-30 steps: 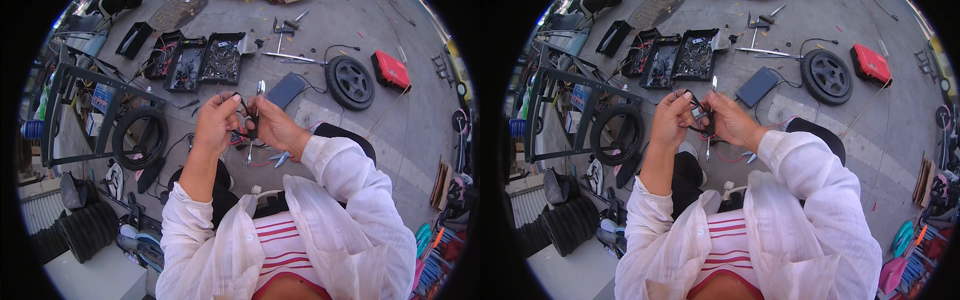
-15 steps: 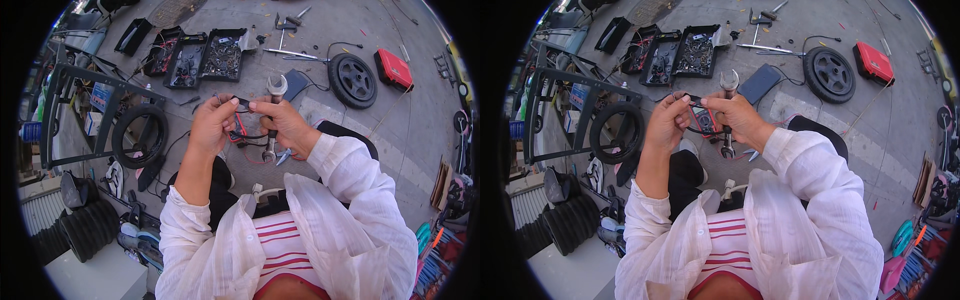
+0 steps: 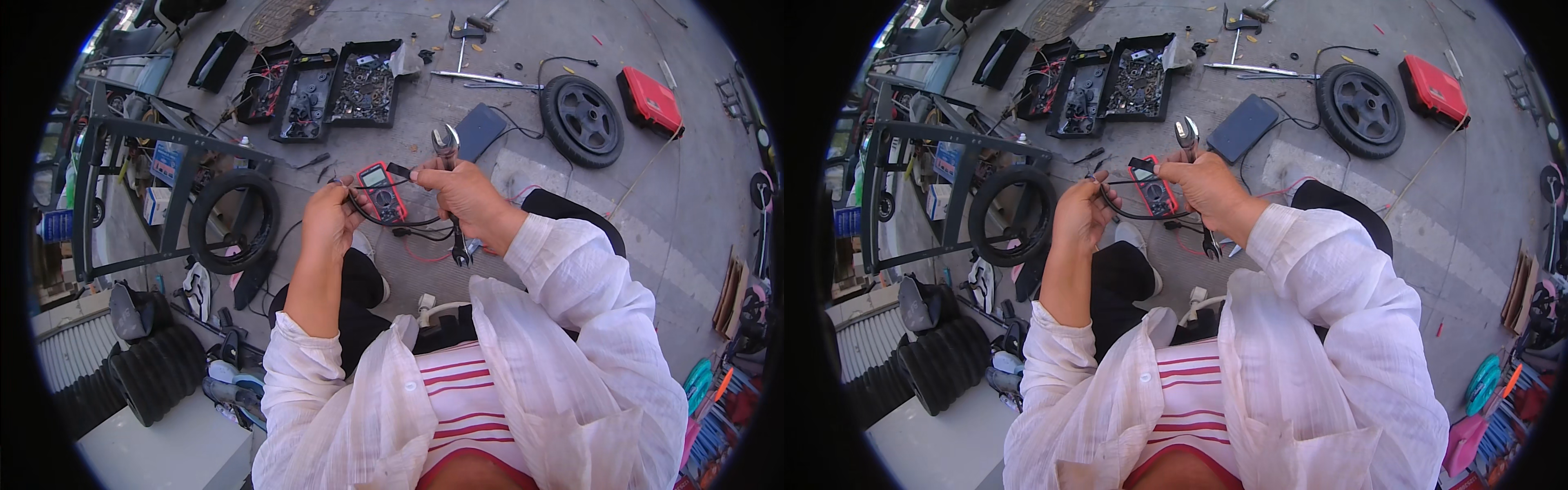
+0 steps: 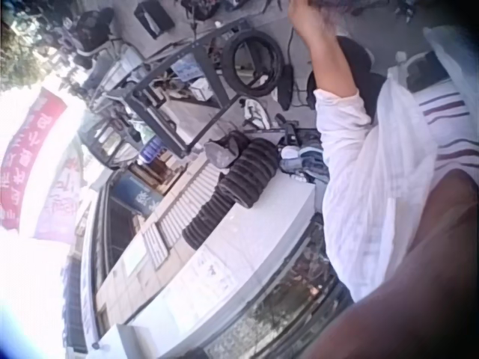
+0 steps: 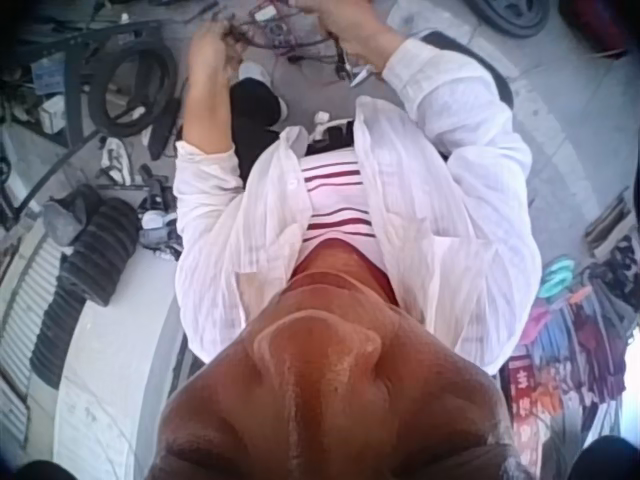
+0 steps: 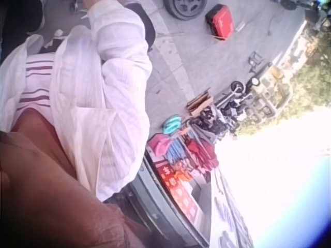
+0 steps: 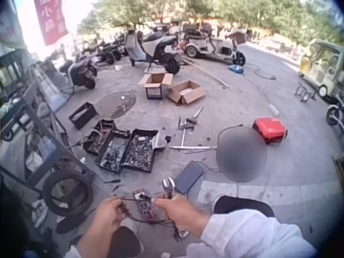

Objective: The person uses a multimeter to test a small black electronic component, then strips and twists wires with pliers and a wrench. They wrap the connection with black electrical tape and continue adjusting the wires.

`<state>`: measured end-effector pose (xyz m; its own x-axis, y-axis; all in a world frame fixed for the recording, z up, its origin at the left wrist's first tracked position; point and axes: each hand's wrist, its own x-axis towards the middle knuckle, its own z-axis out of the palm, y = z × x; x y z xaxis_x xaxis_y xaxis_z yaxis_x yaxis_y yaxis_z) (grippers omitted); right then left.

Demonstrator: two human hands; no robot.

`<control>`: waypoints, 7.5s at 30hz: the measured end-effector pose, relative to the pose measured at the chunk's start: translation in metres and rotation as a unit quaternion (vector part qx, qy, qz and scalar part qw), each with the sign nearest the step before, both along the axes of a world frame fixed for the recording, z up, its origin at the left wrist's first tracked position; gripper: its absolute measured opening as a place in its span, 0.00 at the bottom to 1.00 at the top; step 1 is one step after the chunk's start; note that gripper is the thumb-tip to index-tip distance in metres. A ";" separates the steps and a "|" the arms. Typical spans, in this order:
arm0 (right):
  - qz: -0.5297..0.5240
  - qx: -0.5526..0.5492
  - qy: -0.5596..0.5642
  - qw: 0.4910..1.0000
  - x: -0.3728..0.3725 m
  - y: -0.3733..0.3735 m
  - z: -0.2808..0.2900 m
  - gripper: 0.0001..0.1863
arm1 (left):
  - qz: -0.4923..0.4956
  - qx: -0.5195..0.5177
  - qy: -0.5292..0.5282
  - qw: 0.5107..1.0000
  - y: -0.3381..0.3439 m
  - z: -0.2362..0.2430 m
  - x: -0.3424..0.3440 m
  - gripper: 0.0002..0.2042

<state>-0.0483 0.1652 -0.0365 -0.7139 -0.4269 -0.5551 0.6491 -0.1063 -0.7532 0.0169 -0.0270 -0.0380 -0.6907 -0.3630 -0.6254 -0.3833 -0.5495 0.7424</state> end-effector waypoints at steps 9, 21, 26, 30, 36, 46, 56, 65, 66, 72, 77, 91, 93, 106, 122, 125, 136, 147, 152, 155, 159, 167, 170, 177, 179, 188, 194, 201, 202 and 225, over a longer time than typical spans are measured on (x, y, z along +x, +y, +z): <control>0.029 0.037 0.008 0.999 0.004 -0.002 -0.003 0.08 | 0.013 -0.048 0.054 0.997 -0.003 -0.010 0.005 0.03; 0.019 0.040 0.012 0.999 0.005 -0.013 0.007 0.07 | -0.028 0.022 0.134 0.990 0.015 0.007 0.001 0.08; 0.025 0.041 0.029 0.998 0.005 -0.017 0.010 0.07 | -0.039 0.030 0.127 0.991 0.018 0.010 0.001 0.12; 0.021 0.021 0.029 0.999 0.005 -0.017 0.013 0.07 | -0.052 0.032 0.116 0.991 0.019 0.015 0.001 0.13; 0.023 -0.001 0.022 0.999 0.005 -0.017 0.013 0.07 | -0.046 0.044 0.117 0.991 0.021 0.017 0.002 0.11; 0.019 0.012 0.027 0.999 0.004 -0.014 0.016 0.08 | -0.028 0.058 0.122 0.990 0.020 0.014 0.002 0.08; 0.031 0.001 0.034 0.999 0.003 -0.010 0.019 0.08 | -0.042 -0.006 0.116 0.992 0.022 0.012 0.002 0.06; 0.073 0.040 0.097 0.992 0.006 -0.004 0.038 0.10 | -0.107 -0.212 0.108 0.966 0.030 0.008 0.000 0.04; 0.076 0.038 0.103 0.991 0.007 -0.003 0.039 0.10 | -0.117 -0.212 0.112 0.964 0.033 0.010 0.000 0.05; 0.028 -0.034 0.050 0.998 0.004 0.002 0.028 0.14 | -0.189 -0.272 0.144 0.932 0.036 0.014 0.003 0.06; 0.025 -0.064 0.033 0.997 0.001 0.008 0.037 0.11 | -0.223 -0.380 0.158 0.884 0.035 0.018 0.005 0.07; 0.158 -0.031 0.067 0.985 -0.020 0.023 0.036 0.14 | -0.317 -0.464 0.138 0.815 0.034 0.031 0.007 0.06; 0.192 0.034 0.117 0.974 -0.029 0.027 0.046 0.15 | -0.374 -0.457 0.142 0.795 0.036 0.037 0.008 0.07; 0.306 0.084 0.492 0.811 -0.042 0.004 0.008 0.13 | -0.461 -0.358 0.130 0.802 0.031 0.057 0.021 0.07; 0.450 0.037 0.414 0.791 -0.045 0.004 0.025 0.12 | -0.398 -0.213 0.079 0.889 0.010 0.064 0.031 0.06; 0.402 0.031 0.455 0.794 -0.038 0.005 0.018 0.15 | -0.350 -0.152 0.073 0.921 0.007 0.064 0.029 0.07; 0.327 0.088 0.391 0.856 -0.039 0.004 0.027 0.29 | -0.346 -0.119 0.084 0.927 0.005 0.063 0.026 0.07; 0.281 -0.063 0.130 0.949 -0.058 0.023 0.005 0.21 | -0.380 -0.587 0.142 0.701 0.020 0.060 0.037 0.07; 0.275 0.017 0.096 0.956 -0.064 0.037 -0.010 0.21 | -0.409 -0.642 0.136 0.634 0.035 0.042 0.037 0.07; 0.306 0.062 0.073 0.947 -0.078 0.048 -0.026 0.22 | -0.433 -0.646 0.140 0.613 0.048 0.023 0.030 0.06; 0.353 0.114 0.087 0.925 -0.116 0.065 -0.057 0.23 | -0.451 -0.643 0.133 0.605 0.072 -0.012 -0.001 0.05; 0.333 0.280 0.380 0.816 -0.182 0.089 -0.228 0.18 | -0.479 -0.594 -0.037 0.645 0.115 -0.148 -0.091 0.08; 0.285 0.323 0.458 0.777 -0.188 0.084 -0.266 0.13 | -0.521 -0.563 -0.125 0.629 0.120 -0.186 -0.126 0.08; 0.182 0.388 0.499 0.753 -0.196 0.078 -0.316 0.16 | -0.555 -0.558 -0.154 0.597 0.129 -0.245 -0.167 0.09; 0.141 0.417 0.562 0.701 -0.193 0.084 -0.320 0.15 | -0.551 -0.570 -0.145 0.592 0.129 -0.259 -0.167 0.09; 0.584 0.279 0.547 0.531 -0.041 0.149 -0.354 0.16 | -0.550 -0.587 -0.150 0.576 0.123 -0.264 -0.154 0.09; 0.596 0.306 0.582 0.460 0.000 0.149 -0.390 0.16 | -0.556 -0.559 -0.185 0.587 0.118 -0.248 -0.157 0.08; 0.581 0.331 0.465 0.580 -0.012 0.151 -0.368 0.13 | -0.538 -0.559 -0.184 0.603 0.119 -0.256 -0.152 0.08; 0.552 0.329 0.498 0.583 -0.011 0.154 -0.372 0.13 | -0.540 -0.560 -0.179 0.602 0.120 -0.257 -0.152 0.08; 0.553 0.398 0.604 0.413 0.041 0.152 -0.383 0.11 | -0.518 -0.555 -0.175 0.628 0.120 -0.265 -0.142 0.07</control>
<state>-0.0068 0.3172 -0.4196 -0.2873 -0.8887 -0.3573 -0.9320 0.3454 -0.1096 -0.1255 0.0933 -0.3032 -0.8068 -0.1784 -0.5633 -0.3544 0.9089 0.2197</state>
